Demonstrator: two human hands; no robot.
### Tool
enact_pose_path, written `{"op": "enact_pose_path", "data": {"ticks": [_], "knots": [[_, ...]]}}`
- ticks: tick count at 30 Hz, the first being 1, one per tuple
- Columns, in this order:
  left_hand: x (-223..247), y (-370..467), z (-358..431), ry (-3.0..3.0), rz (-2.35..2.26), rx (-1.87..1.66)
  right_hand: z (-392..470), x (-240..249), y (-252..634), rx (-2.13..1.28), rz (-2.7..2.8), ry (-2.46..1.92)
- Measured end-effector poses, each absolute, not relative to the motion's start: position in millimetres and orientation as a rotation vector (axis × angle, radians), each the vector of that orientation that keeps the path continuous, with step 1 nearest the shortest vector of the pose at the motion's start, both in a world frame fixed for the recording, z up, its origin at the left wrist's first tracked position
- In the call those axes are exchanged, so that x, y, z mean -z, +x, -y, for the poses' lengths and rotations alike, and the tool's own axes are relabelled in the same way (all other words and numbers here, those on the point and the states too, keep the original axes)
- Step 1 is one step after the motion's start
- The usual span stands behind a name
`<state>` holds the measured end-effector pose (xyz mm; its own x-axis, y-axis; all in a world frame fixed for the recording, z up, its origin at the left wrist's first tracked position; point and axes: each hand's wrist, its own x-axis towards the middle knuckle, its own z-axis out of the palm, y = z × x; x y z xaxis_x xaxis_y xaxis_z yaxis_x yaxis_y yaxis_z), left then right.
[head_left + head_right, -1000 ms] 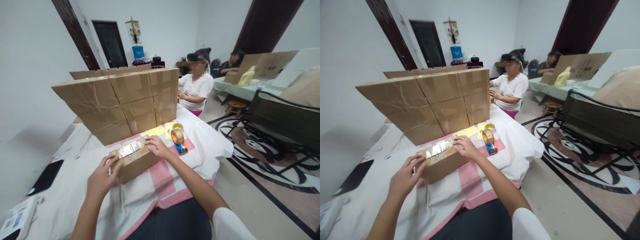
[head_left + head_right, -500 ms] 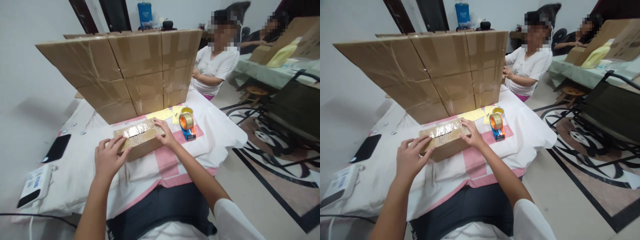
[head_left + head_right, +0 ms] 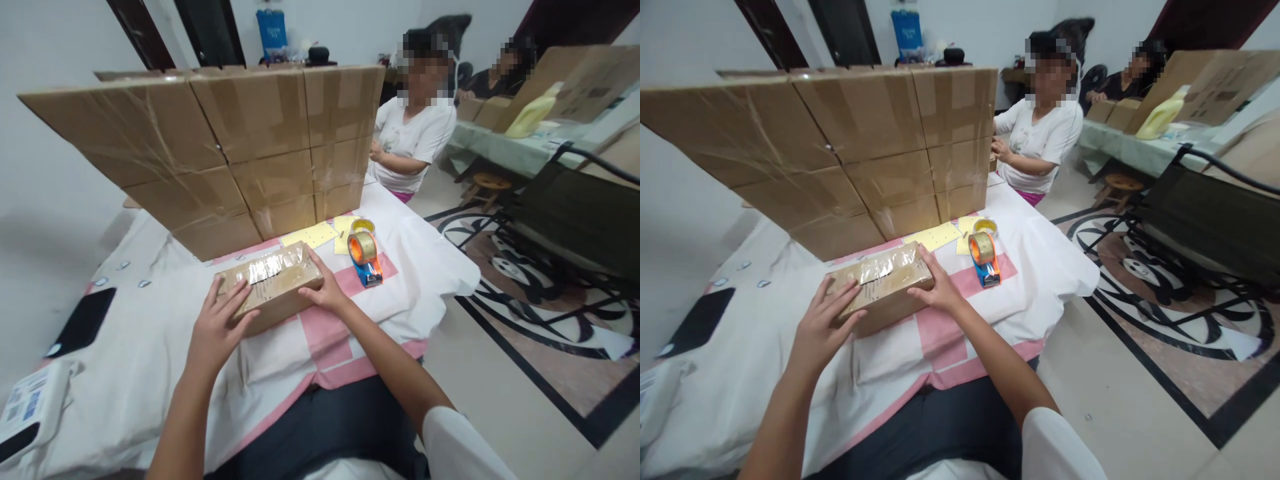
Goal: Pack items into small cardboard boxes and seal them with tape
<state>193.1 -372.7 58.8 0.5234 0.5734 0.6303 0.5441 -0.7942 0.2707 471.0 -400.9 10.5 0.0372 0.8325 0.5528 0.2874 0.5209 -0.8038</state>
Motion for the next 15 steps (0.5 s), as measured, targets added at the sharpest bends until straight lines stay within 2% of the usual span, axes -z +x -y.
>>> {"op": "enact_pose_path", "data": {"ticks": [3,5,8,11,13,15], "knots": [[-56,198,368,2.707,-0.953,-1.162,412,-22,480,-0.428,1.584,-1.088],[-53,199,364,2.691,-0.932,-1.159,420,-31,496,-0.195,1.540,-1.159],[-49,199,358,2.655,-0.909,-1.146,431,-38,539,0.097,1.100,-1.379],[-47,198,354,2.624,-0.907,-1.129,436,-35,588,-0.185,0.788,-1.568],[-46,198,352,2.608,-0.922,-1.104,436,-30,609,-0.427,0.836,-1.571],[-47,199,350,2.597,-0.952,-1.071,436,-25,617,-0.524,0.919,-1.520]]}}
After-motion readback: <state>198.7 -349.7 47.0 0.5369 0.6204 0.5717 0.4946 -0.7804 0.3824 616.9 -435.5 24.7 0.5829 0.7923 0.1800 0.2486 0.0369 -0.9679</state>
